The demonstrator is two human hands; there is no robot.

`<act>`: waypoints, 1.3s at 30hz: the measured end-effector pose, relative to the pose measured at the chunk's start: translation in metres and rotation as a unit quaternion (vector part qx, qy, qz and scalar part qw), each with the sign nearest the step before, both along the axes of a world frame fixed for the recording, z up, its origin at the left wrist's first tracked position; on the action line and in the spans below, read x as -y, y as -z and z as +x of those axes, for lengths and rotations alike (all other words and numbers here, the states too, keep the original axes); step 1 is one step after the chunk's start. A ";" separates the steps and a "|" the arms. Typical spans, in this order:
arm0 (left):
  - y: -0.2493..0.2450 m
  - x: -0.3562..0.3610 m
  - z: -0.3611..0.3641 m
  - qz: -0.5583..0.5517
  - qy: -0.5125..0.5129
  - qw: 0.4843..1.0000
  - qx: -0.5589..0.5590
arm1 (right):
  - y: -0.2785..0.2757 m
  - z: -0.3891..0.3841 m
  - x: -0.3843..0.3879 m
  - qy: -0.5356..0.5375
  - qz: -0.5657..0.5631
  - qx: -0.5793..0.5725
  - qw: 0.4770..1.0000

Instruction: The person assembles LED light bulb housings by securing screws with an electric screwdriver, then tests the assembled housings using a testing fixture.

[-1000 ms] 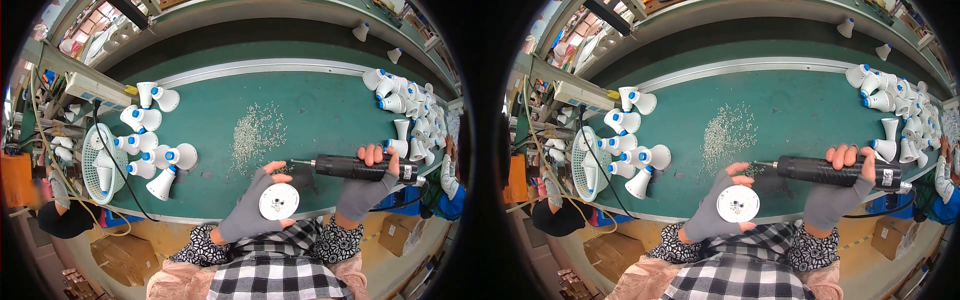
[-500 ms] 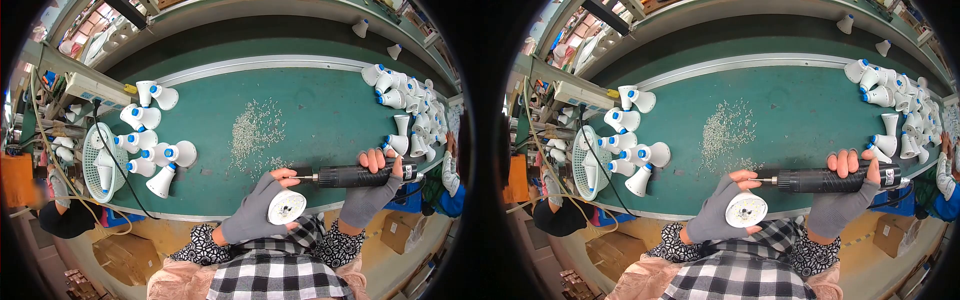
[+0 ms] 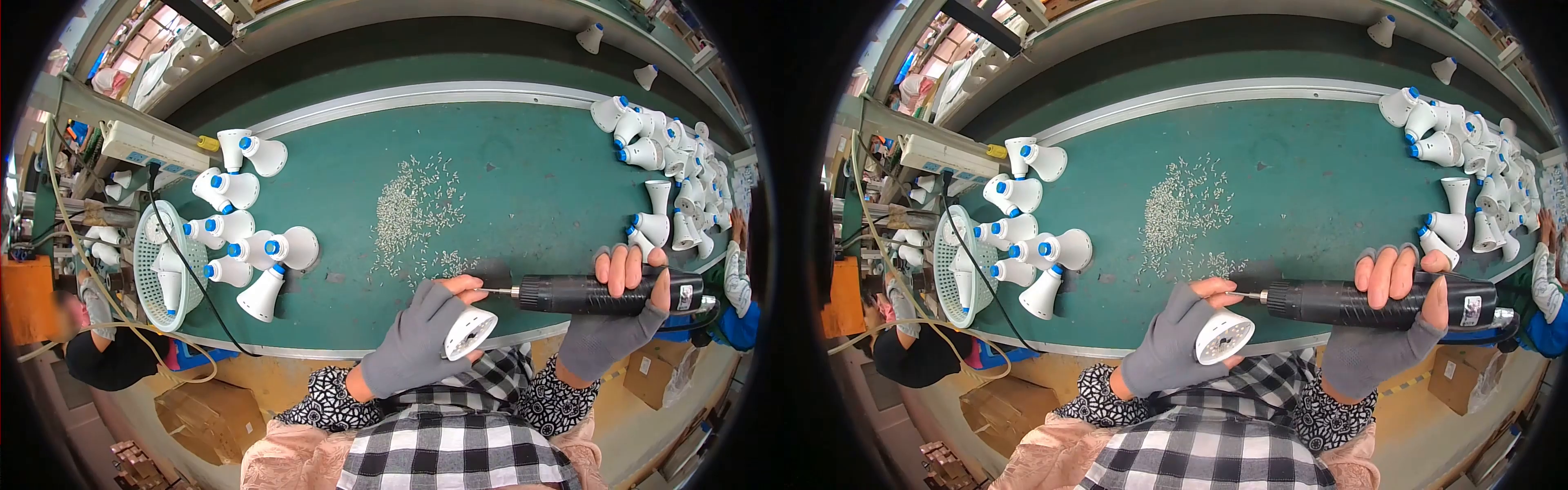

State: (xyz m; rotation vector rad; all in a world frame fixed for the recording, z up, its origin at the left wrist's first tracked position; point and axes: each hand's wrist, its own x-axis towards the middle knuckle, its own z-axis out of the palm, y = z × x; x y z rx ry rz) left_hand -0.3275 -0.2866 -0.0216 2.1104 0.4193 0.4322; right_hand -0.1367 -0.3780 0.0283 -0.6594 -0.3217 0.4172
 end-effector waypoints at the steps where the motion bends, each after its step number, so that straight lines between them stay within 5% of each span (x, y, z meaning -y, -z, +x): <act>1: 0.000 0.000 0.000 -0.002 0.000 1.000 -0.002 | -0.001 -0.001 0.000 -0.002 0.002 0.005 1.000; 33: 0.003 0.001 -0.001 -0.048 0.010 0.999 -0.016 | 0.005 -0.004 0.000 -0.024 0.008 0.060 0.998; 36: 0.004 0.002 0.000 -0.124 -0.032 0.992 0.003 | 0.002 -0.007 -0.001 0.024 0.014 0.053 0.998; 39: 0.018 0.006 -0.006 -0.320 -0.085 0.943 0.020 | -0.002 -0.003 0.008 0.046 0.018 0.048 0.998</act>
